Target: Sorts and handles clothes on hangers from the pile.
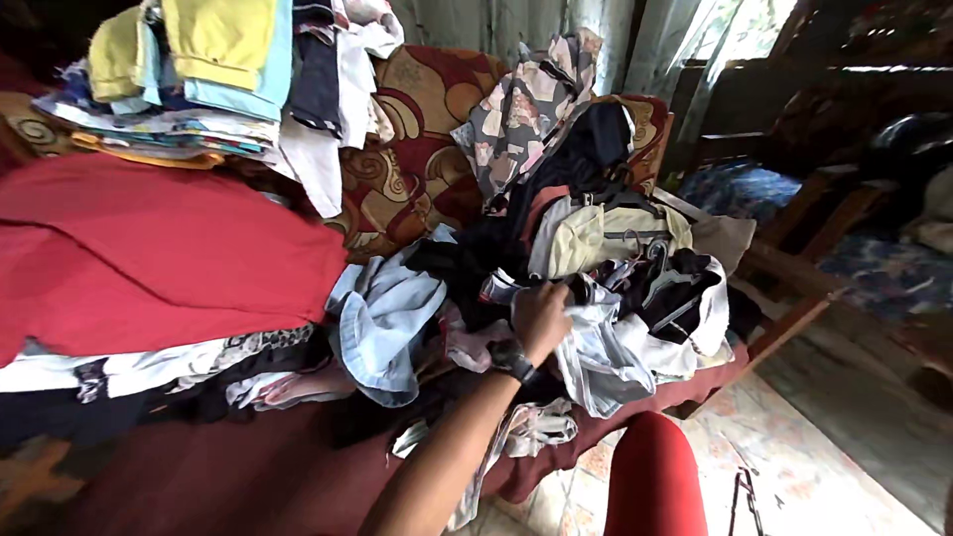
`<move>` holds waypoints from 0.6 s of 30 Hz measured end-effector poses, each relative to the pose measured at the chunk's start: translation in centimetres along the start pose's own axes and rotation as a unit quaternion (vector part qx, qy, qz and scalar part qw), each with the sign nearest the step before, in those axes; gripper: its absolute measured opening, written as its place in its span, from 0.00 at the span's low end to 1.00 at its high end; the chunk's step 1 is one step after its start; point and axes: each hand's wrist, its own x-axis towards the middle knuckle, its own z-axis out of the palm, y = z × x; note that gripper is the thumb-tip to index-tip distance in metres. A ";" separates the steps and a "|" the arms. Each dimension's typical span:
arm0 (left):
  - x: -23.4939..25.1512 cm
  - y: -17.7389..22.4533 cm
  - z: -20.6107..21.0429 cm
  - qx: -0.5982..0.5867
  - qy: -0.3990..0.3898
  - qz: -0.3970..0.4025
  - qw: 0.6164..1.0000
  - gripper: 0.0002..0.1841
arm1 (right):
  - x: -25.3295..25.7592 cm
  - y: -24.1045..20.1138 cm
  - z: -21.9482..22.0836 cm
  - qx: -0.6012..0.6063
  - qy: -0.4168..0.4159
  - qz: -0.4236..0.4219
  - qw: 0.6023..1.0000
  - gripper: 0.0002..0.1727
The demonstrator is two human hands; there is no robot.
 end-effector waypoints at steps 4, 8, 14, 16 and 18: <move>0.4 -1.8 -5.3 -0.198 0.079 -0.058 0.975 0.13 | 1.5 1.6 2.6 0.036 -0.017 -0.148 0.988 0.26; 1.7 -2.8 -10.9 -0.402 0.218 -0.097 0.884 0.17 | 2.1 -5.5 6.0 0.166 -0.093 -0.294 0.937 0.23; 1.7 -6.3 -20.5 -0.511 0.431 -0.058 0.741 0.22 | 0.4 -13.8 12.0 0.152 -0.171 -0.401 0.887 0.17; 2.1 -8.7 -22.9 -0.490 0.494 -0.035 0.717 0.22 | -0.4 -15.0 13.6 0.145 -0.192 -0.419 0.876 0.15; 2.2 -10.7 -23.4 -0.442 0.511 -0.069 0.734 0.24 | -1.9 -15.8 14.4 0.154 -0.228 -0.425 0.862 0.15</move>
